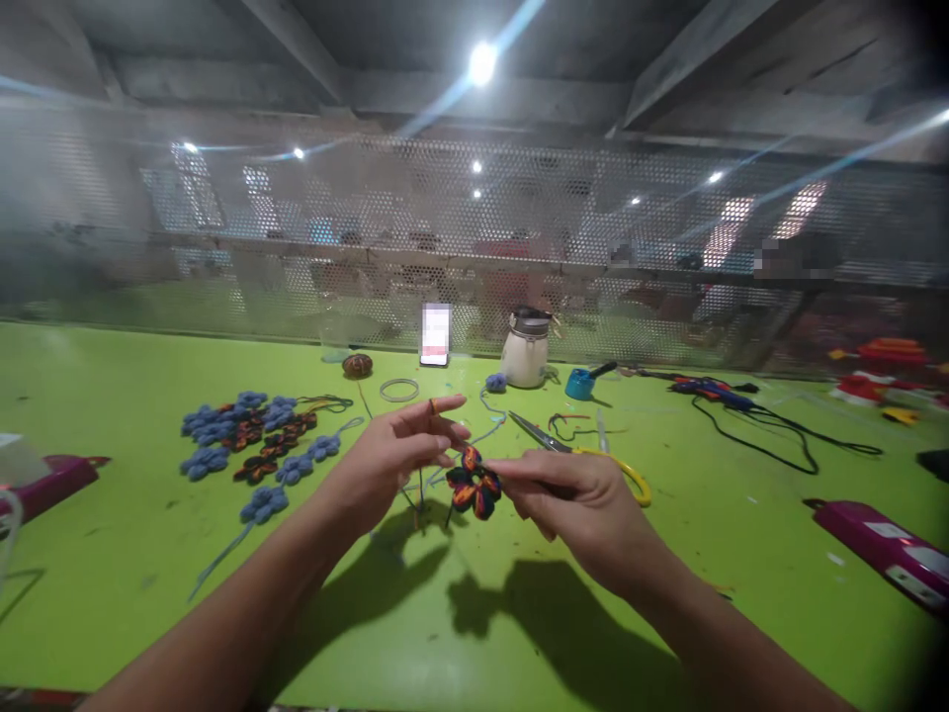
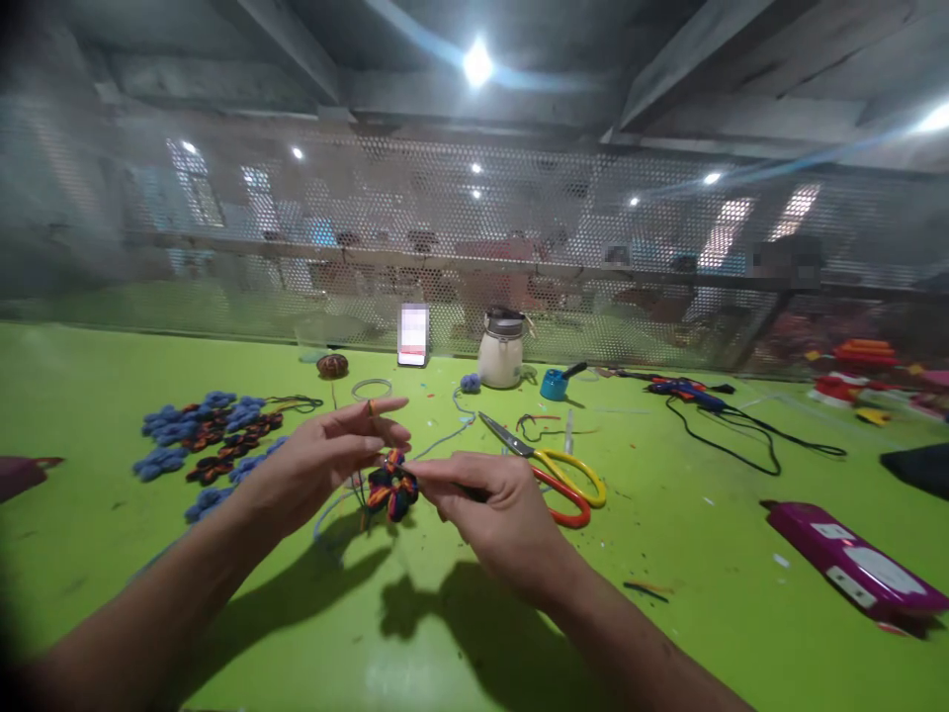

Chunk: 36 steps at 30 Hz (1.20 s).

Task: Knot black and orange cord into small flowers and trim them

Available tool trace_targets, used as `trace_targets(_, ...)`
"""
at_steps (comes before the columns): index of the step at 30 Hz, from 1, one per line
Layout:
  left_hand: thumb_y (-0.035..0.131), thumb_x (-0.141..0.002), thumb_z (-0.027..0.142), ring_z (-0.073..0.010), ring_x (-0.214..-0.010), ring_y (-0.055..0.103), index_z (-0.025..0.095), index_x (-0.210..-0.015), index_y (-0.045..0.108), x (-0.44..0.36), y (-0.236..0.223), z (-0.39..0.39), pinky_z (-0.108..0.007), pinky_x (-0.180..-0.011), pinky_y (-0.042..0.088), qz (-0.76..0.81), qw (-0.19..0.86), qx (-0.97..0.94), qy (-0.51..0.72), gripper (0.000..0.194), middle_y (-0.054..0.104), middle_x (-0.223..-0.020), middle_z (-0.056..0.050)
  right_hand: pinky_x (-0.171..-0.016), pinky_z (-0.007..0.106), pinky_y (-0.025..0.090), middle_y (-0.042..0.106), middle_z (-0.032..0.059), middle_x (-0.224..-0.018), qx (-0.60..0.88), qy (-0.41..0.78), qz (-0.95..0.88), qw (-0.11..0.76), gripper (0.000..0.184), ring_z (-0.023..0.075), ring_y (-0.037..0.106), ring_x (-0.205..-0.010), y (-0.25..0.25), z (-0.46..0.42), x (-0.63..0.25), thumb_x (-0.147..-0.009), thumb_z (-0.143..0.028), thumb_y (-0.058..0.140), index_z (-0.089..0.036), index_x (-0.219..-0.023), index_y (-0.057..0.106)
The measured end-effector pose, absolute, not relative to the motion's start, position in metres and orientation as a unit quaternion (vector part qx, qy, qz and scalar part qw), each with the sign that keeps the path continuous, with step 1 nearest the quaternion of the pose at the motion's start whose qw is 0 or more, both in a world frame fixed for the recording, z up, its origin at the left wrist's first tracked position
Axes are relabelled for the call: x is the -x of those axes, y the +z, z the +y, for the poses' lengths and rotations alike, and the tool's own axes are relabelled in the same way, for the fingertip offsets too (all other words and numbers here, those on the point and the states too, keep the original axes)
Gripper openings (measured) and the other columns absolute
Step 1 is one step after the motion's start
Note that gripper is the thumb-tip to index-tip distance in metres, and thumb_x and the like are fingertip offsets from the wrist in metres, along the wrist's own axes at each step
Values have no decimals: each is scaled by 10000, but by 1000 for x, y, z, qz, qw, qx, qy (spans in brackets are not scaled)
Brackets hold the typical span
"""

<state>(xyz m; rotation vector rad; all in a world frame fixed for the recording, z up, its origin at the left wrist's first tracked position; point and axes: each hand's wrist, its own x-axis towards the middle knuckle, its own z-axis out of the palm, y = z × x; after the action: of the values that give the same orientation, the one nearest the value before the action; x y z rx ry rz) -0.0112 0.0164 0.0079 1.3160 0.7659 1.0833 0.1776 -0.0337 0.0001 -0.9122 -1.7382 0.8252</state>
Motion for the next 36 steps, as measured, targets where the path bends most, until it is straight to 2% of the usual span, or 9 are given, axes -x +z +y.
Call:
trace_targets(2, 647, -668, 197, -153, -721, 535, 138, -800, 689, 12, 6, 21, -261, -680, 391, 393, 489, -612, 482, 151, 637, -726, -40, -484, 206, 370, 614, 5, -655, 357, 319, -738, 475, 213, 79, 469, -542, 1, -34, -179, -786, -161, 580, -212, -948, 709)
trace_targets(4, 632, -667, 200, -119, -602, 475, 135, -608, 664, 13, 4, 22, -240, -594, 362, 397, 479, -630, 465, 93, 581, -591, -13, -502, 216, 373, 607, 9, -650, 340, 291, -763, 467, 217, 86, 482, -561, 1, -34, -180, -798, -153, 563, -204, -952, 707)
trace_targets(9, 527, -680, 161, -111, -621, 481, 133, -394, 523, 11, 5, 15, -243, -616, 401, 258, 718, -479, 435, 287, 568, -644, -35, -493, 231, 355, 562, 11, -597, 305, 197, -829, 425, 239, 94, 467, -526, -1, -28, -183, -813, -137, 525, -175, -967, 703)
trace_targets(11, 528, -715, 177, -119, -671, 502, 126, -454, 566, 10, 7, 11, -257, -661, 417, 234, 750, -427, 447, 269, 579, -700, -39, -502, 236, 362, 574, 17, -612, 300, 177, -843, 410, 253, 101, 480, -537, -3, -25, -183, -813, -132, 517, -181, -986, 696)
trace_targets(14, 556, -740, 180, -122, -706, 525, 125, -827, 681, 9, 9, 6, -255, -672, 413, 224, 764, -424, 432, 162, 600, -805, -44, -529, 243, 388, 595, 19, -634, 316, 187, -825, 429, 253, 106, 501, -561, -7, -22, -183, -815, -137, 518, -195, -988, 693)
trace_targets(19, 625, -686, 106, -170, -866, 537, 179, -1195, 535, 5, 10, -2, -278, -762, 379, 221, 720, -523, 399, 523, 600, -953, -66, -531, 237, 412, 627, 11, -675, 372, 247, -752, 486, 248, 101, 498, -559, -11, -23, -178, -803, -159, 541, -237, -983, 693)
trace_targets(25, 695, -671, 164, -122, -699, 524, 207, -1205, 519, -2, 2, -1, -281, -689, 374, 295, 648, -567, 414, 564, 563, -724, 10, -403, 196, 325, 579, -3, -612, 397, 338, -694, 497, 237, 66, 397, -448, -12, -29, -168, -763, -185, 585, -213, -967, 702)
trace_targets(30, 711, -650, 140, -132, -709, 567, 184, -1152, 561, 2, -1, 4, -285, -695, 399, 284, 674, -544, 411, 526, 599, -768, -15, -401, 194, 288, 481, -43, -526, 414, 445, -639, 472, 269, 53, 358, -425, -9, -30, -168, -772, -256, 594, -177, -1018, 668)
trace_targets(36, 714, -624, 90, -124, -642, 584, 173, -1126, 579, 5, 4, 3, -265, -640, 395, 279, 697, -529, 396, 526, 613, -731, -8, -395, 195, 316, 496, -45, -536, 414, 469, -625, 467, 243, 51, 396, -413, -8, -28, -170, -746, -273, 618, -152, -957, 631)
